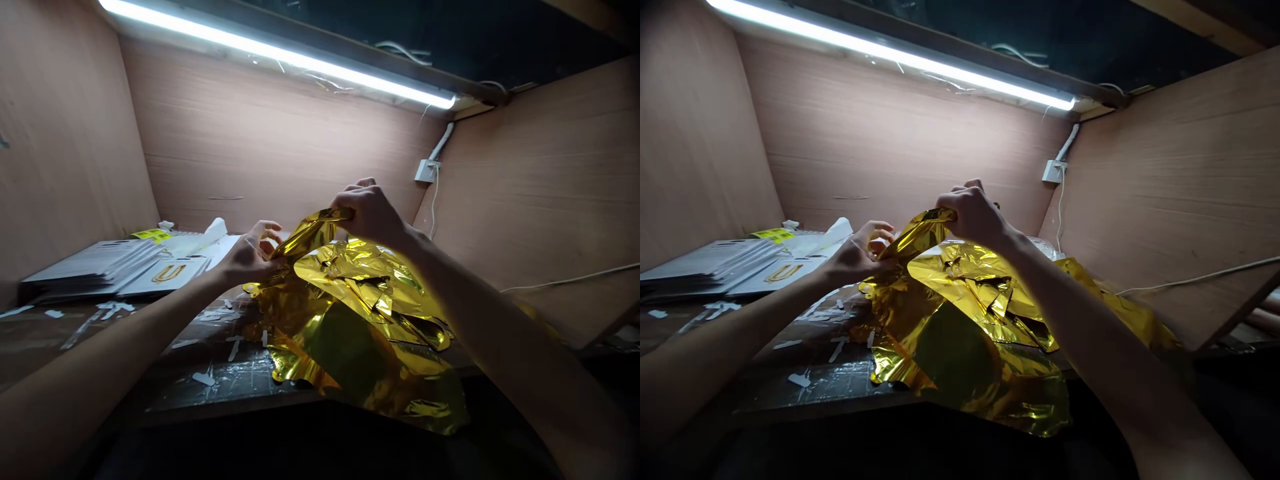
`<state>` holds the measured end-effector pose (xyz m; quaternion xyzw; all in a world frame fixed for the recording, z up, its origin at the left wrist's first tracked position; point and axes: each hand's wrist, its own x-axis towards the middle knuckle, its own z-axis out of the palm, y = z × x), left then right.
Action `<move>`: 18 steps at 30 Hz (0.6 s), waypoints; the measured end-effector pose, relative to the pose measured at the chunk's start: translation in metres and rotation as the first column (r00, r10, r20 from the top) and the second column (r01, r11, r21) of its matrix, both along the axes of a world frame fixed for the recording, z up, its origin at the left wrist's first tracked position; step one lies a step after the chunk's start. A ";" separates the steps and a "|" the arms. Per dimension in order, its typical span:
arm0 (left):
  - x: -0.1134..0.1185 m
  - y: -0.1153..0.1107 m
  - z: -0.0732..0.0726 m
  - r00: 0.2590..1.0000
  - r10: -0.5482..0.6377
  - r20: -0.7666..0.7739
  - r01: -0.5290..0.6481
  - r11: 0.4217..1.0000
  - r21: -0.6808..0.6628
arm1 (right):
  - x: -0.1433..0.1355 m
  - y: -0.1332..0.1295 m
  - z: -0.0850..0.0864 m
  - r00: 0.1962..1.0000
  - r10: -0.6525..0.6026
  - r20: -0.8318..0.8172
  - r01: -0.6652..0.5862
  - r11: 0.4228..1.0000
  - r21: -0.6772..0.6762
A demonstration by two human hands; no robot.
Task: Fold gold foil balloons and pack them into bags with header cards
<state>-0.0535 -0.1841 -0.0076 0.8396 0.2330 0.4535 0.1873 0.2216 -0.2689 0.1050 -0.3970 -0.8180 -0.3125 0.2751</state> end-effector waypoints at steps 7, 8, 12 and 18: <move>-0.006 0.002 0.002 0.991 -0.135 0.014 0.122 0.840 -0.528 | -0.018 -0.034 -0.050 0.973 -0.217 -0.073 0.227 0.956 0.189; -0.009 0.003 0.002 0.984 -0.178 -0.015 0.130 0.775 -0.618 | -0.024 -0.044 -0.064 0.971 -0.224 -0.079 0.234 0.960 0.156; -0.023 0.014 -0.002 0.947 -0.243 -0.209 -0.051 0.530 -0.847 | -0.042 -0.088 -0.119 1.000 0.007 -0.002 -0.007 0.942 -0.337; -0.028 0.040 -0.020 0.866 -0.146 -0.479 -0.180 0.802 -0.570 | -0.042 -0.121 -0.135 0.979 0.201 -0.033 -0.155 0.627 -0.763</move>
